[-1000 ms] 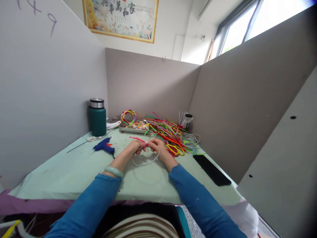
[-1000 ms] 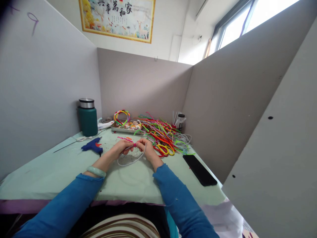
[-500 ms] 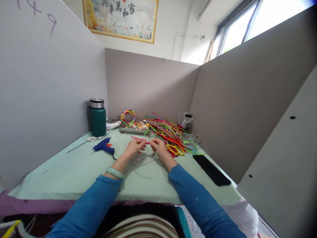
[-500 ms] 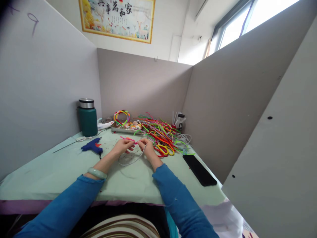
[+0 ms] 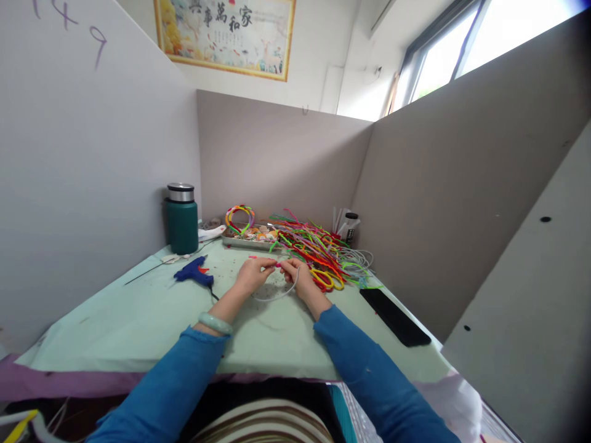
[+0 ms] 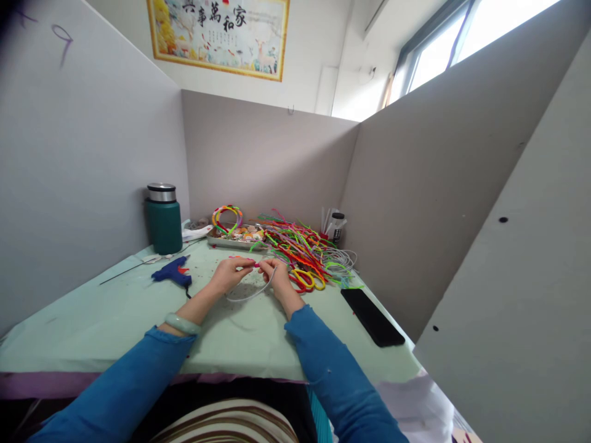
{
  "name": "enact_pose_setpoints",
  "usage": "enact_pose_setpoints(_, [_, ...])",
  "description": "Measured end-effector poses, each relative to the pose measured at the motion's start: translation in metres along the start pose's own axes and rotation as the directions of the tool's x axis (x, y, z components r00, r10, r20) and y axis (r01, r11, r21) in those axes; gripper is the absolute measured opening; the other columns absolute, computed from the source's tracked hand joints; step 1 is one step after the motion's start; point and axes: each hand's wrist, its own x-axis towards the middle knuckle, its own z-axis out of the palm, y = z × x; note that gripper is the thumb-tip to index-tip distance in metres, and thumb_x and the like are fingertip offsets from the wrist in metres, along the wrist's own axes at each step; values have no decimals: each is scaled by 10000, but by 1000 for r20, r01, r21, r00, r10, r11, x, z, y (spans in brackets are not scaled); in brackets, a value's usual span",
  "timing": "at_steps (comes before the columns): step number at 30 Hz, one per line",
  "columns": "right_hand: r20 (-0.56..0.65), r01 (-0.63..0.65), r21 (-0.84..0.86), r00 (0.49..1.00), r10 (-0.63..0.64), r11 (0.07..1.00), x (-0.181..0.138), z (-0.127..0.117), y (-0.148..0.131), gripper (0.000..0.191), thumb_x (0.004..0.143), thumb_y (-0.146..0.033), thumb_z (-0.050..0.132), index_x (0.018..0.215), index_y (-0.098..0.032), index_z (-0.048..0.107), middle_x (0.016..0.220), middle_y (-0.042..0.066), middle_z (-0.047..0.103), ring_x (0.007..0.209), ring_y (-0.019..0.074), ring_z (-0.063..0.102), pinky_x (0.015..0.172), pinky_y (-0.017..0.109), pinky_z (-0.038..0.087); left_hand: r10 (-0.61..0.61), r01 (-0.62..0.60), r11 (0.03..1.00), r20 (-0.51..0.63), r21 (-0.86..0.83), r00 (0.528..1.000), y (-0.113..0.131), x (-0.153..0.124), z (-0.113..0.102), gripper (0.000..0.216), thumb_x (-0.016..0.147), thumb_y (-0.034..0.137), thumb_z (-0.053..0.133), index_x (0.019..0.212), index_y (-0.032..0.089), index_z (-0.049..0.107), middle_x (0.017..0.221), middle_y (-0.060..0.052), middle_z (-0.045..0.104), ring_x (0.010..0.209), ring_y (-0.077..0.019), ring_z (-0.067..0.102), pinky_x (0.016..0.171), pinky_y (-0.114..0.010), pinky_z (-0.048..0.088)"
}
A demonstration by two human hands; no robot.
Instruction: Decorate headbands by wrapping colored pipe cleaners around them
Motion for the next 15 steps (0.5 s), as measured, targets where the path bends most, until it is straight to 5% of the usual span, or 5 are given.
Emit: enact_pose_setpoints(15, [110,45,0,993,-45,999,-8,3,-8,309,670,-459,650,690,-166,552,589,-21,539,459,71,393,444,220,278,-69,71,997,60,-33,996,4,1,0,215,738,209,584,891,203,736,841,-34,719,775,-184,624,739,-268,448])
